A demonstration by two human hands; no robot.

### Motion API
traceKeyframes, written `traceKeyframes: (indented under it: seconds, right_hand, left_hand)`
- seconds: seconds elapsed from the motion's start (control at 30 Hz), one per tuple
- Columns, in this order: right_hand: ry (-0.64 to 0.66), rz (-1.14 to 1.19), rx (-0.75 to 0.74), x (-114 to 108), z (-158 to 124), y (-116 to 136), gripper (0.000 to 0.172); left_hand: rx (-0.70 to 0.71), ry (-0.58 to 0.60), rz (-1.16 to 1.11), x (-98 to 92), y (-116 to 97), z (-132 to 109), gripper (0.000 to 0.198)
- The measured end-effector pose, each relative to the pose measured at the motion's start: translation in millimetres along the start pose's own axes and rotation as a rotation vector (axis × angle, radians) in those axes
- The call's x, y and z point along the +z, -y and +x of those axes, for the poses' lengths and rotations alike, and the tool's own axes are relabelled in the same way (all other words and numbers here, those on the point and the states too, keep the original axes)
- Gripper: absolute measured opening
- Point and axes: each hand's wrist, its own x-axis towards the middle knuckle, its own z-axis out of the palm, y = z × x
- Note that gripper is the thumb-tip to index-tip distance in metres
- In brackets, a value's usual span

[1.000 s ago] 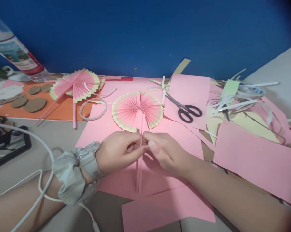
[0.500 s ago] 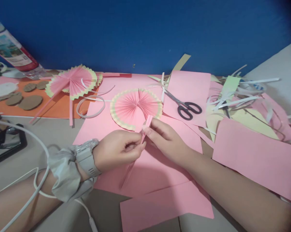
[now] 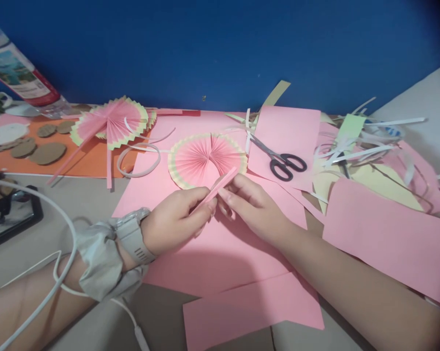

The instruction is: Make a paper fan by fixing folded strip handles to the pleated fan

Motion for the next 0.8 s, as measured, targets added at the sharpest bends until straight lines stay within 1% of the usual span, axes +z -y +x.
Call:
traceKeyframes:
  seconds: [0.07, 0.17, 0.3, 0.37, 0.53, 0.67, 0.8]
  right_hand:
    - [-0.020, -0.016, 0.008, 0.4, 0.0, -0.2, 0.012]
    - [-0.041, -0.076, 0.004, 1.2, -0.3, 0.5, 0.015]
    - [-0.039, -0.262, -0.034, 2.0, -1.7, 1.4, 0.025]
    - [-0.017, -0.334, -0.027, 2.2, -2.5, 1.9, 0.030]
    - [0.070, -0.314, 0.013, 1.9, -3.5, 2.9, 0.029]
    - [0.082, -0.321, 0.043, 1.0, -3.6, 3.8, 0.029]
    - [0.100, -0.317, 0.057, 1.0, -4.1, 3.9, 0.030]
  left_hand:
    - [-0.007, 0.013, -0.024, -0.5, 0.5, 0.4, 0.025]
    - [0.016, 0.003, 0.037, -0.5, 0.4, 0.8, 0.028]
    - [0.066, -0.053, 0.077, -0.4, 0.3, -0.6, 0.033]
    - [0.073, -0.078, 0.071, -0.4, 0.8, -1.7, 0.033]
    - [0.059, -0.098, 0.080, 0.9, 1.3, -2.0, 0.024]
    - [0.089, -0.112, 0.099, 1.1, 1.0, -1.4, 0.022]
    - [0.083, -0.129, 0.093, 0.1, 1.7, -2.0, 0.020]
